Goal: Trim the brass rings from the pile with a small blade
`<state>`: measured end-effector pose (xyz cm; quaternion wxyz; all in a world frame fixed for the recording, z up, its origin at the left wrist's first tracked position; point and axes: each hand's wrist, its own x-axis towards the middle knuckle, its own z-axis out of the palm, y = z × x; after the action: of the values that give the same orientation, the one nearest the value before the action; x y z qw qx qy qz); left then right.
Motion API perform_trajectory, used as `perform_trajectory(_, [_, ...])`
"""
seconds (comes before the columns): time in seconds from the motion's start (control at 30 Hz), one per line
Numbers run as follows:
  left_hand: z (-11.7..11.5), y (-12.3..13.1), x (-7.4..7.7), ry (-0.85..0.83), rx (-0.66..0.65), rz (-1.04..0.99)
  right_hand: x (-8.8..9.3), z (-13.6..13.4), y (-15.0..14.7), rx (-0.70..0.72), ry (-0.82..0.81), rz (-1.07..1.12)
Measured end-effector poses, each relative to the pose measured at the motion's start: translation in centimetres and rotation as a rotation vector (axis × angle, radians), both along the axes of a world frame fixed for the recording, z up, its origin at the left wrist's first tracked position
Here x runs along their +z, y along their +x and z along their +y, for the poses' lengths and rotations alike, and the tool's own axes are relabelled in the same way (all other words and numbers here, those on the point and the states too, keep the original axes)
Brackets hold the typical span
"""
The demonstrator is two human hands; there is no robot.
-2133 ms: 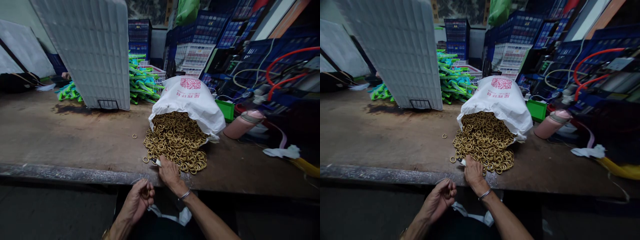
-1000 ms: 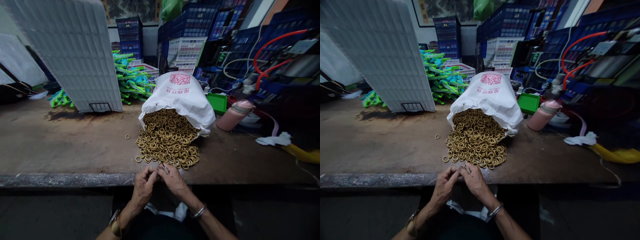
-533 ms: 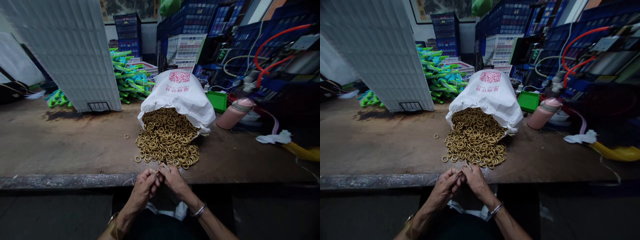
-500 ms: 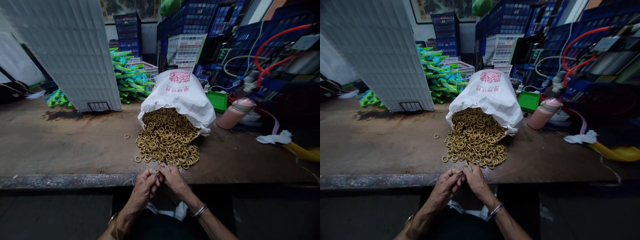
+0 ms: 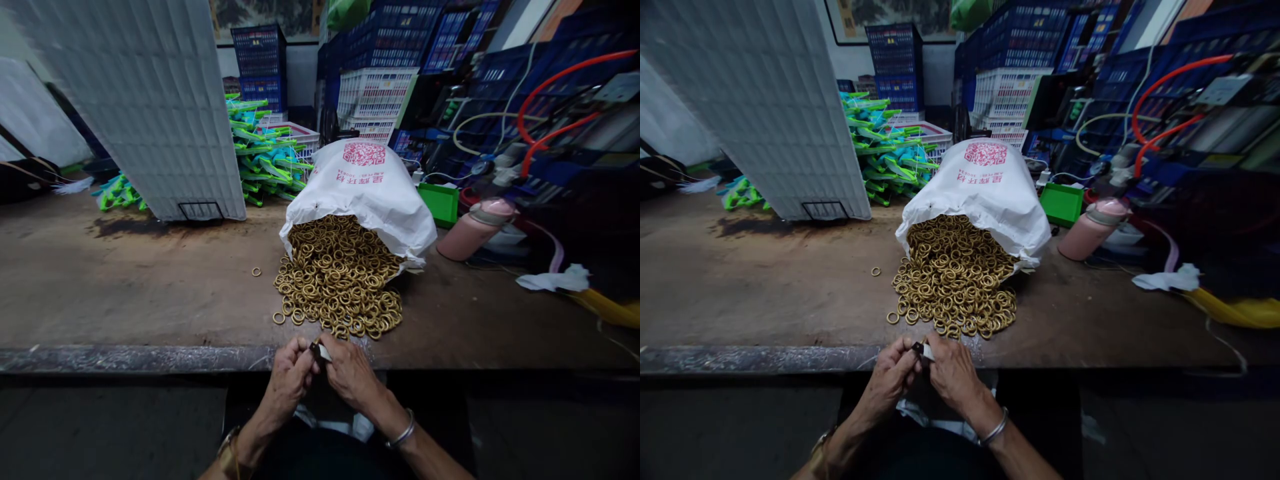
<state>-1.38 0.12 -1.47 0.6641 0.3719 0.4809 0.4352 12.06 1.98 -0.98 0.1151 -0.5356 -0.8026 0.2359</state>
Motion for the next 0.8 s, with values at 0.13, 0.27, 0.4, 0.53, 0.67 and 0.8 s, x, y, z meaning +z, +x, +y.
perform_trajectory(0.13, [-1.1, -0.5, 0.7, -0.028, -0.025, -0.033, 0.0, 0.6, 0.0, -0.050, 0.039, -0.143])
perform_trajectory(0.27, [-2.3, -0.8, 1.6, -0.073, -0.087, -0.184, 0.2, 2.0, 0.2, -0.166, 0.113, -0.240])
perform_trajectory(0.4, [-2.2, -1.2, 1.2, -0.114, -0.013, -0.361, 1.2, 2.9, -0.6, -0.156, 0.184, -0.222])
perform_trajectory(0.53, [-1.8, -1.8, 0.5, -0.113, 0.029, -0.392, 1.3, 3.3, -2.3, -0.094, 0.201, -0.244])
perform_trajectory(0.67, [-1.5, -2.5, 0.4, -0.153, 0.104, -0.474, 0.2, 3.7, -3.7, -0.059, 0.195, -0.322])
perform_trajectory(0.8, [-1.4, -3.2, 0.2, -0.239, 0.132, -0.560, -0.5, 4.3, -4.5, -0.072, 0.160, -0.369])
